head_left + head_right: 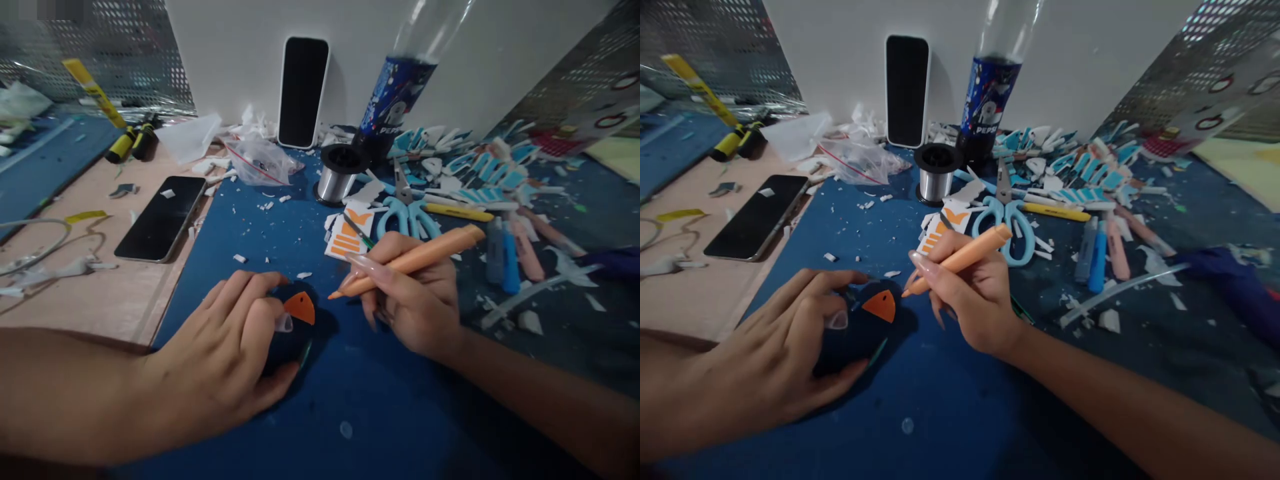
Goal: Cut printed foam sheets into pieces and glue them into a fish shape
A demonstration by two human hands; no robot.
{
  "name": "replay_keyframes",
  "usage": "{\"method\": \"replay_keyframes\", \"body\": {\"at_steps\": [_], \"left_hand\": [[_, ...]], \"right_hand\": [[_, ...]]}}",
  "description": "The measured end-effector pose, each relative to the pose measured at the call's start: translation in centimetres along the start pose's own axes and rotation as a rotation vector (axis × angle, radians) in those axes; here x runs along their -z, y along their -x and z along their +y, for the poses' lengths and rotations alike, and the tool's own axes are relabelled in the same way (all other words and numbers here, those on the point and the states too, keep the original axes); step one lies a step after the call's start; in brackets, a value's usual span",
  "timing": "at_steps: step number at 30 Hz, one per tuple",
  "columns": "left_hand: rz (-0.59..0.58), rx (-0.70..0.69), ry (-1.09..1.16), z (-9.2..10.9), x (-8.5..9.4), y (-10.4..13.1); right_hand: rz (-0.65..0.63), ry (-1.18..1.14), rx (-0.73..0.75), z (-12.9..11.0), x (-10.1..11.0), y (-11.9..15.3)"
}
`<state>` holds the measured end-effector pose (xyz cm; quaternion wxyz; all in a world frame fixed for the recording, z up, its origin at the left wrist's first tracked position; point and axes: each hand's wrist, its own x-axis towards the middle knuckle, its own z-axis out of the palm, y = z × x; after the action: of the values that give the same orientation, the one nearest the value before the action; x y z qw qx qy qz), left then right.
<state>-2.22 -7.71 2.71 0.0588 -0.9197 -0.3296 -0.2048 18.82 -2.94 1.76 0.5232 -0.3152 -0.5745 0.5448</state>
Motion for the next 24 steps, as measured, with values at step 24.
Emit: {"method": "replay_keyframes", "body": {"at_steps": [24], "left_hand": [[0.138, 0.011, -0.195, -2.6, -0.2, -1.4]], "right_hand": [[0.124, 0.084, 0.133, 0.2, 0.2, 0.0]]}}
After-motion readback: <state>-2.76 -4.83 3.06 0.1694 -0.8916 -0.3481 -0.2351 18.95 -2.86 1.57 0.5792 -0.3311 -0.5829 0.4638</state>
